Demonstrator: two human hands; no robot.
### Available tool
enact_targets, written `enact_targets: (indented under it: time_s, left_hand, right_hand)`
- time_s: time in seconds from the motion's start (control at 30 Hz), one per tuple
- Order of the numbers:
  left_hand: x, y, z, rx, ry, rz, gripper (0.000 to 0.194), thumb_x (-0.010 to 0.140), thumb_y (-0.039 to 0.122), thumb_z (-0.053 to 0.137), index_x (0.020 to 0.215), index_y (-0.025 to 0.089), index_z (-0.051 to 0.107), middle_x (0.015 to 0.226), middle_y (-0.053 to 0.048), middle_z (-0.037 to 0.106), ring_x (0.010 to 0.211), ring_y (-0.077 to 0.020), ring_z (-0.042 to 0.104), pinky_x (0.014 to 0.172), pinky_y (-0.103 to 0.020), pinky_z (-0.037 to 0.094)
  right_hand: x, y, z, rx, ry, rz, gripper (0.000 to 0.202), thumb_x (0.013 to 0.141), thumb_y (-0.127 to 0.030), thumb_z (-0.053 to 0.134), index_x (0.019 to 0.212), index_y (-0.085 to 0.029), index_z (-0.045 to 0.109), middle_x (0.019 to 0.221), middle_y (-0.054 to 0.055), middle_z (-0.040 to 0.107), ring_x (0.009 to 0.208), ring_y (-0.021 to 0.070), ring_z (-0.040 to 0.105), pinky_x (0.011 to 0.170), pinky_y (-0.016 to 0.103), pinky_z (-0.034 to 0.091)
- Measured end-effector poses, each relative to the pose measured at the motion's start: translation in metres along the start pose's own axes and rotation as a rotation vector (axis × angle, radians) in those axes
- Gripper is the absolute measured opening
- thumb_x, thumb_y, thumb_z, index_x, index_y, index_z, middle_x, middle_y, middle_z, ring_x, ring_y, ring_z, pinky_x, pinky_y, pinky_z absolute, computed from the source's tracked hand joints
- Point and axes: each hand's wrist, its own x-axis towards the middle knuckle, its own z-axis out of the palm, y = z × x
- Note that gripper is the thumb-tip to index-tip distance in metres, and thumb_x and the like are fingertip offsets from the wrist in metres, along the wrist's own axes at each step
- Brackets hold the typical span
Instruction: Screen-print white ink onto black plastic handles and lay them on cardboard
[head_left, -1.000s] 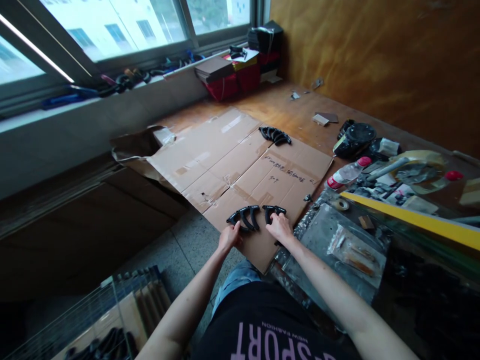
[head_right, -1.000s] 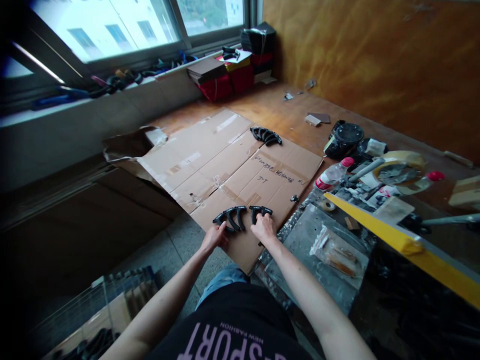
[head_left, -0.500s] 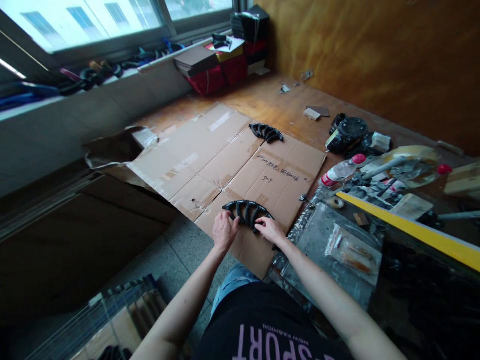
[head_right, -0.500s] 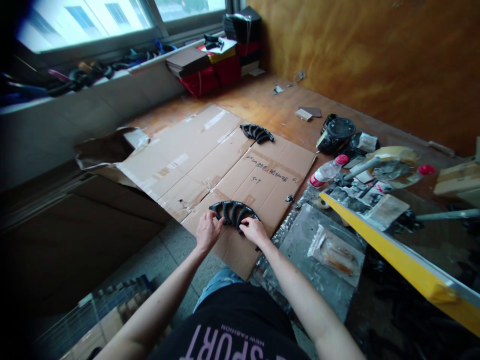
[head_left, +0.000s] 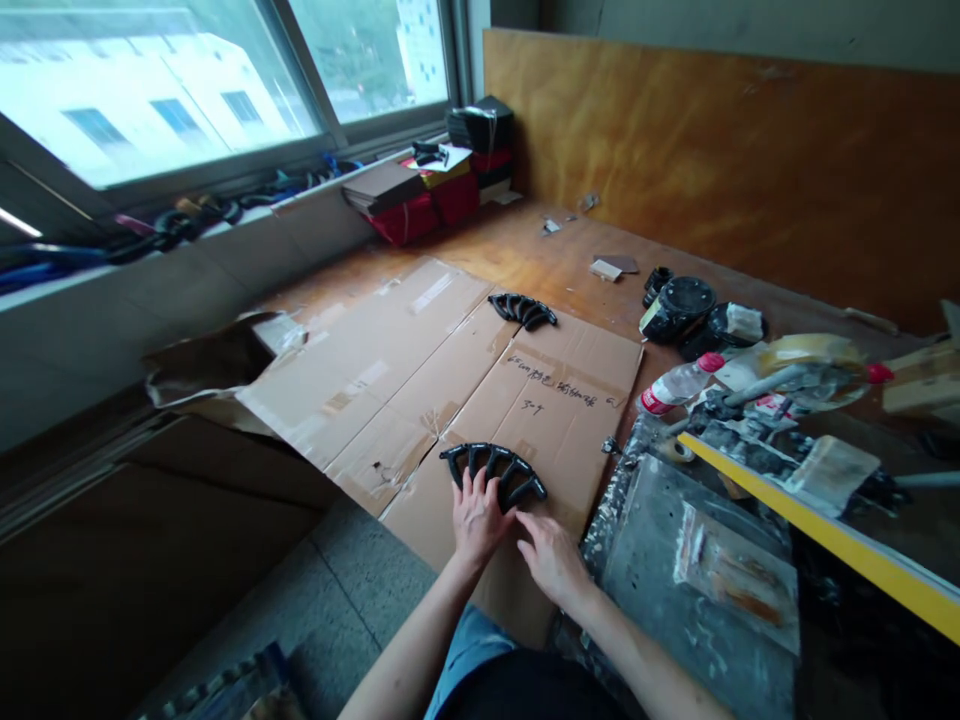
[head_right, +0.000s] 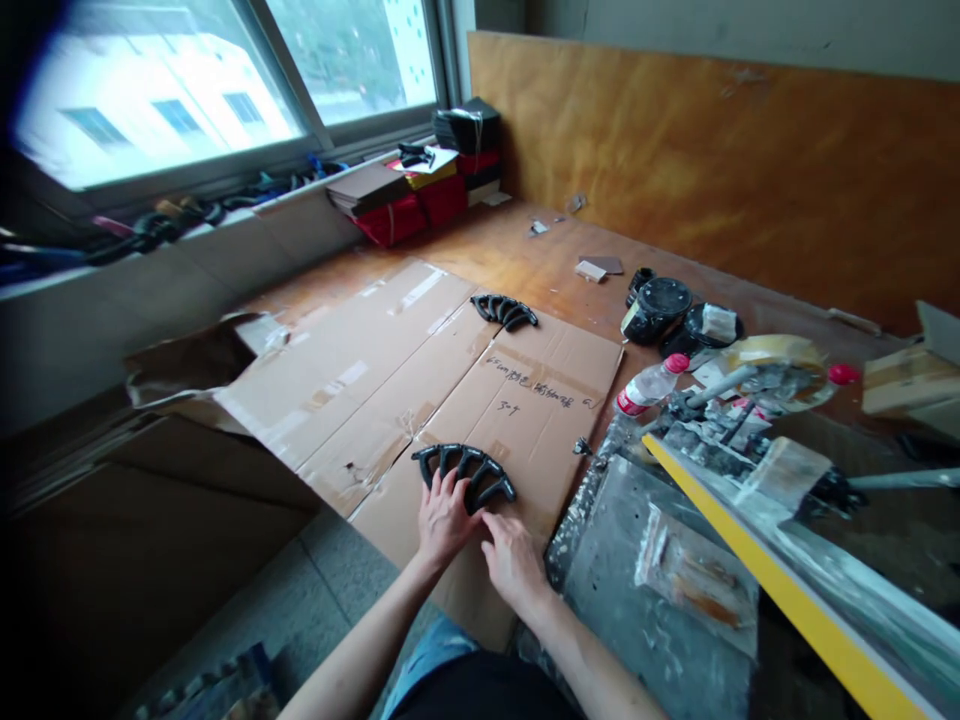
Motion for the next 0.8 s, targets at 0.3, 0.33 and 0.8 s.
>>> enact_targets:
  time_s: [0.3,0.33,0.8]
  left_hand:
    - [0.233,0.002,-0.028,0.030,0.025,0.063,0.054,0.074,0.051,0.064,0.116,0.017,0.062,0.136,-0.016,0.053,0.130,-0.0382,0.037,0.106,-0.052,0.030]
    - [0.260,0.006,-0.031,0.035,0.001,0.057,0.054,0.074,0.052,0.063,0.116,0.017,0.062,0.135,-0.016,0.053,0.129,-0.0377,0.038,0.106,-0.051,0.030]
    - [0.296,0.015,0.013,0.015,0.097,0.123,0.075,0.088,0.058,0.033,0.147,0.014,0.023,0.159,-0.023,0.006,0.146,-0.0404,0.004,0.111,-0.064,0.016]
  right_hand:
    - [0.007,0.004,0.018,-0.160,-0.237,0.141,0.083,0.072,-0.032,0.071,0.148,-0.021,0.039,0.155,0.019,0.025,0.144,0.0402,0.016,0.116,0.056,0.017]
    - [0.009,0.005,0.018,-0.150,-0.244,0.147,0.085,0.071,-0.034,0.072,0.148,-0.021,0.039,0.155,0.019,0.025,0.144,0.0400,0.016,0.117,0.055,0.016]
    - [0.009,0.014,0.014,-0.125,-0.019,0.029,0.049,0.072,-0.040,0.076,0.116,-0.022,0.065,0.135,0.017,0.056,0.129,0.0366,0.048,0.102,0.054,0.041]
